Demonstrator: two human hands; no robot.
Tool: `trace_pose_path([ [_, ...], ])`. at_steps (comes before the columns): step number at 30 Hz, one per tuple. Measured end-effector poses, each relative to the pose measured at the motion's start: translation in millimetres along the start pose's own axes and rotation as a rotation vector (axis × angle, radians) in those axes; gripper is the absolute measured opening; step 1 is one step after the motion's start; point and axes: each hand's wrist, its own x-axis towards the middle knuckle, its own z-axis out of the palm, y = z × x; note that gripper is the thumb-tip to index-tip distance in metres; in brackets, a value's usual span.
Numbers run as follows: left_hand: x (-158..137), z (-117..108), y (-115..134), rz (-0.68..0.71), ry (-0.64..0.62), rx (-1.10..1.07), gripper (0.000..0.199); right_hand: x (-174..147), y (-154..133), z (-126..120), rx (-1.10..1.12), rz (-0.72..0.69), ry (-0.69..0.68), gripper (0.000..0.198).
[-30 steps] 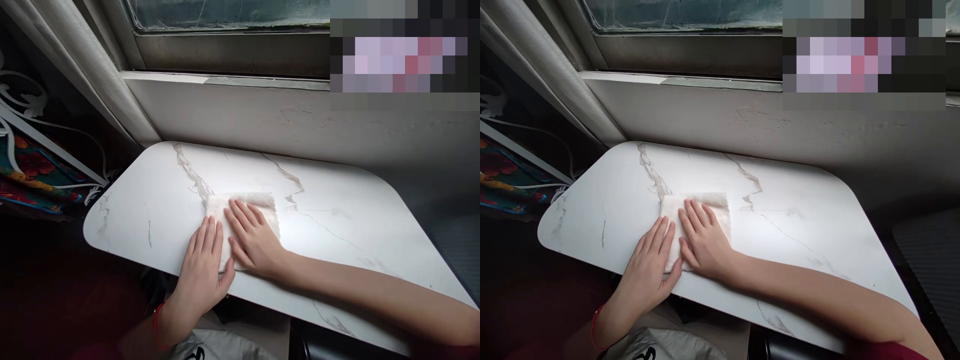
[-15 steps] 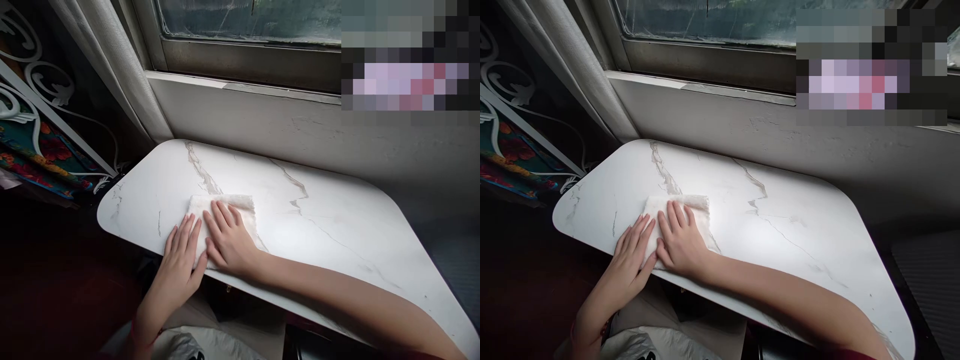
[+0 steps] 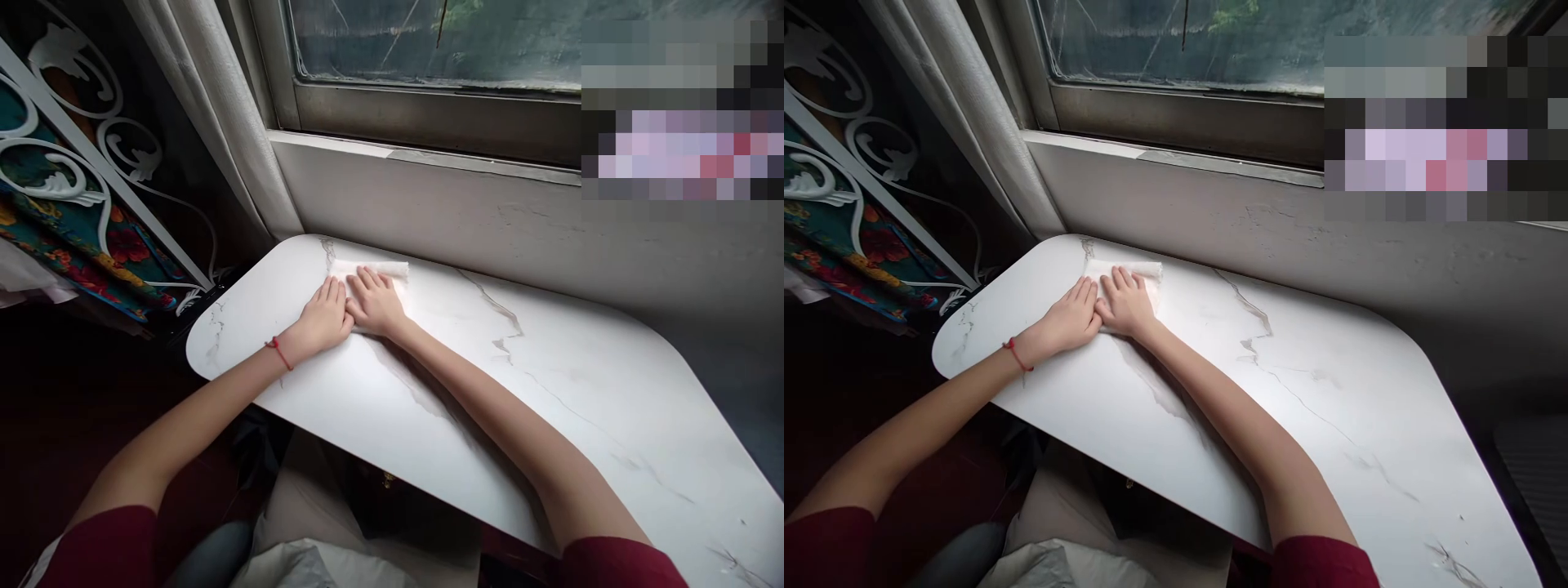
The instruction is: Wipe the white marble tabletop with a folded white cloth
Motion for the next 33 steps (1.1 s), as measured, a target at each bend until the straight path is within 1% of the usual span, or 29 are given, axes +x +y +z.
trace_pose_path([
  [3, 36.0, 4.3, -5.2, -0.01, -0.01, 0.014, 0.065, 23.9, 21.3, 8.9, -0.005, 0.043, 0.028, 0.049],
  [5, 52.4, 9.1, -5.6, -0.03, 0.005, 0.012, 0.066, 36.2, 33.6, 13.2, -0.008, 0.055, 0.051, 0.048],
  [8, 68.0, 15.9, -4.9, -0.067, 0.012, 0.006, 0.067, 50.4, 47.6, 16.6, -0.007, 0.048, 0.045, 0.047],
  [12, 81.3, 20.0, -7.9, -0.079, 0.023, -0.021, 0.068, 65.3, 56.9, 17.2, -0.01, 0.047, 0.004, 0.047],
  [17, 84.8, 17.6, -21.7, -0.057, 0.056, -0.076, 0.064, 75.5, 58.9, 19.3, -0.043, 0.094, -0.01, 0.048],
  [20, 81.2, 15.1, -28.9, -0.047, 0.026, -0.108, 0.063, 75.5, 59.0, 20.9, -0.058, 0.085, 0.004, 0.047],
  [22, 79.8, 14.2, -30.3, -0.053, 0.017, -0.121, 0.063, 74.4, 58.9, 21.5, -0.056, 0.075, 0.012, 0.046],
  [26, 79.6, 11.6, -27.1, -0.058, 0.047, -0.105, 0.058, 73.4, 57.8, 21.3, -0.058, 0.072, 0.01, 0.046],
  [29, 78.5, 3.9, -24.7, -0.058, 0.04, -0.086, 0.054, 73.1, 55.8, 20.2, -0.058, 0.073, 0.008, 0.045],
  [33, 74.9, -14.0, -25.6, -0.044, 0.033, -0.071, 0.046, 71.2, 50.9, 18.4, -0.077, 0.067, -0.014, 0.045],
])
